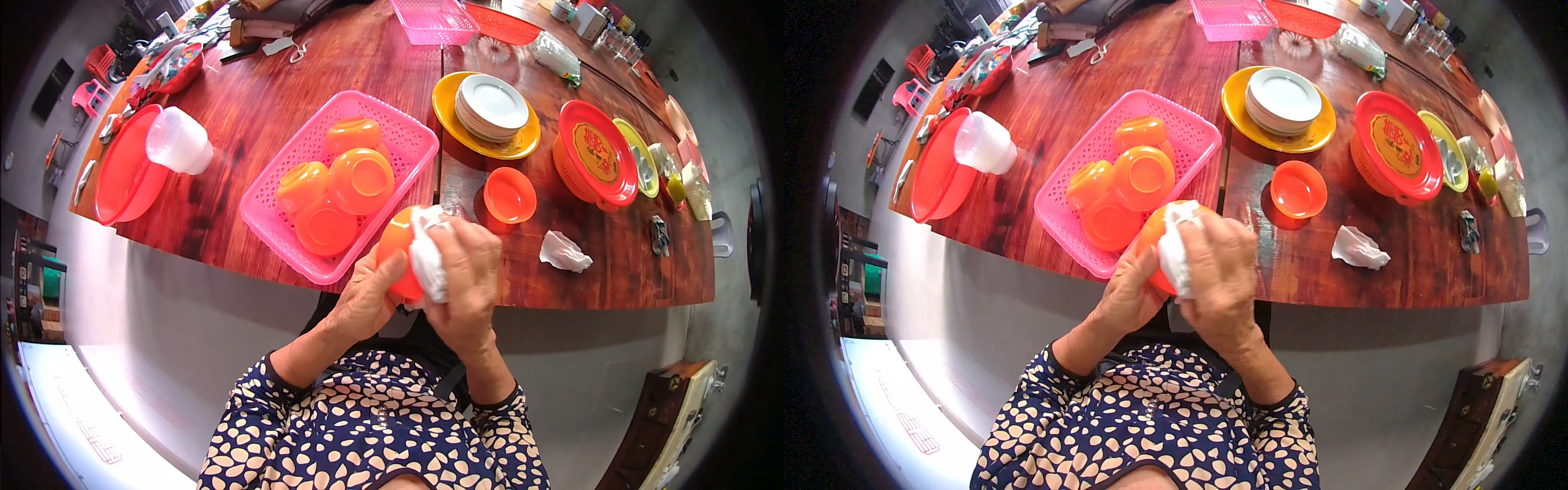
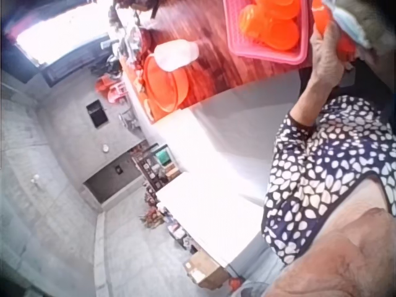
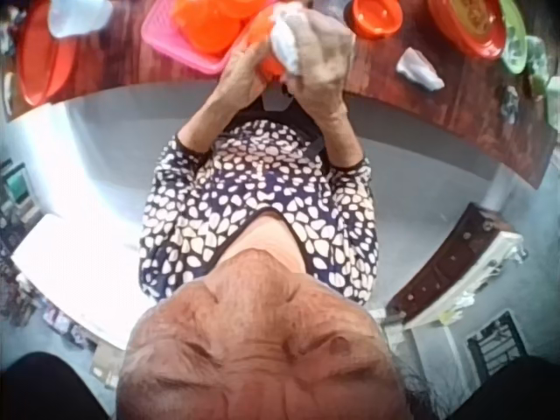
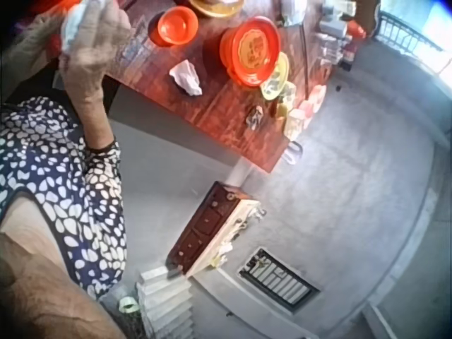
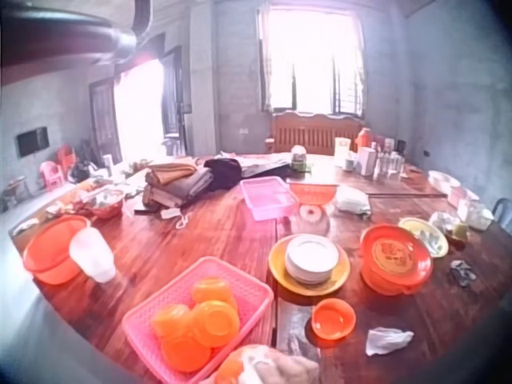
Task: The person wipes several small orange plastic bowls with a white cloth. They pick up each bowl from a pink basket, wipe the exterior and interior surfaces, and place the cleaned bowls back into the basket. The task is performed at a wooden table with other dishes visible in the background.
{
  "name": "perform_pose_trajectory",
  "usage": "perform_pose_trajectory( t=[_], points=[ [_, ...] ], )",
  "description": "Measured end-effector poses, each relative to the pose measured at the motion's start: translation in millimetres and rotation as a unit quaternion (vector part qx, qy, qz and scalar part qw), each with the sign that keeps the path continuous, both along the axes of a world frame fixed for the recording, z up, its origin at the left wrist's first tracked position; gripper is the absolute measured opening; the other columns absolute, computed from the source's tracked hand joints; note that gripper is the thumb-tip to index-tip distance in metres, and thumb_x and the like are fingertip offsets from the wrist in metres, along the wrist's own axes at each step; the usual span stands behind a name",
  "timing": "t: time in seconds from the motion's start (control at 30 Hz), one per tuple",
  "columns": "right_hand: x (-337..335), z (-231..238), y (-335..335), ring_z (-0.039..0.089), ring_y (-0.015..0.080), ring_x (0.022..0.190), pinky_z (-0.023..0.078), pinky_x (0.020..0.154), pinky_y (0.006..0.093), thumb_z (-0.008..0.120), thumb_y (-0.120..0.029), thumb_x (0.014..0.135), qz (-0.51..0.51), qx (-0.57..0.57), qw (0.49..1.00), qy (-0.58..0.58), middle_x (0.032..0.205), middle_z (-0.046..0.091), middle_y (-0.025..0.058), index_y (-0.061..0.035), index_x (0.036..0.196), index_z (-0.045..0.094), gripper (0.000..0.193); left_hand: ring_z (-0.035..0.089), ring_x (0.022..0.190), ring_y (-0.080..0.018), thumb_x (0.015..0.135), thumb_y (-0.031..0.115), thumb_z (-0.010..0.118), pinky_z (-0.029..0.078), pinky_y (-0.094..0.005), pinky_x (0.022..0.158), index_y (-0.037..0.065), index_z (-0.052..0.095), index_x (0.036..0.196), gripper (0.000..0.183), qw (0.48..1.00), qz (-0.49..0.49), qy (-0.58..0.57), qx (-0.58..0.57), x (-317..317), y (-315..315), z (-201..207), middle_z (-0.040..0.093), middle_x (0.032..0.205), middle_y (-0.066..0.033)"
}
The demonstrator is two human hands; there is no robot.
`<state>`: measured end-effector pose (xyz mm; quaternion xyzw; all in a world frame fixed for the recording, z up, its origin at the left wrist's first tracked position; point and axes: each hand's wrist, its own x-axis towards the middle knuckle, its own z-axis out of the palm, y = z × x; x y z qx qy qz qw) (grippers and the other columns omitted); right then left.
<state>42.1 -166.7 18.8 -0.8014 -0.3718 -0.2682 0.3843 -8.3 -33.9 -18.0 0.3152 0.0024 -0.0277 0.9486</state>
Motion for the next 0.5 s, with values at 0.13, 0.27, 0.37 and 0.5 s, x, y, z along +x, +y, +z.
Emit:
perform_pose_trajectory(
  t=[0.13,0.27,0.37,0.5],
  points=[
    [-8,-7,3,0.052,0.0349,0.105,0.047,0.088,0.0413,0.069,-0.003,0.07,0.036,-0.059,0.997,-0.044,0.117,0.056,0.019,0.0032,0.111,0.061,0.042,0.054,0.114,-0.0149,0.101,0.037,0.041,0.046,-0.0329,0.097,0.004,0.041,0.134,0.047,0.998,0.03,0.043,-0.028,1,1,6,0.054,0.125,-0.0065],
    [-21,-28,-5,0.052,0.0325,0.106,0.05,0.085,0.0379,0.072,-0.005,0.069,0.074,-0.08,0.991,-0.08,0.118,0.056,0.0176,0.0022,0.112,0.062,0.044,0.053,0.119,-0.0207,0.1,0.045,0.036,0.041,-0.0375,0.104,0.006,0.042,0.134,0.053,0.984,0.0,0.082,-0.16,5,7,-5,0.053,0.129,-0.0093],
    [-19,-44,-19,0.054,0.0315,0.104,0.05,0.084,0.0383,0.074,-0.009,0.071,0.065,-0.071,0.993,-0.062,0.121,0.055,0.0175,0.0014,0.113,0.062,0.045,0.049,0.124,-0.0239,0.099,0.046,0.038,0.038,-0.0422,0.107,0.006,0.041,0.136,0.054,0.977,-0.001,0.105,-0.185,6,7,-4,0.05,0.135,-0.0104],
    [-9,-53,-41,0.056,0.0348,0.1,0.047,0.085,0.043,0.074,-0.012,0.072,-0.033,-0.017,0.999,0.018,0.112,0.058,0.0188,0.0035,0.113,0.06,0.047,0.044,0.129,-0.025,0.099,0.046,0.038,0.034,-0.0438,0.11,0.007,0.038,0.139,0.056,0.98,-0.001,0.097,-0.172,6,9,2,0.045,0.141,-0.0106]
  ],
)
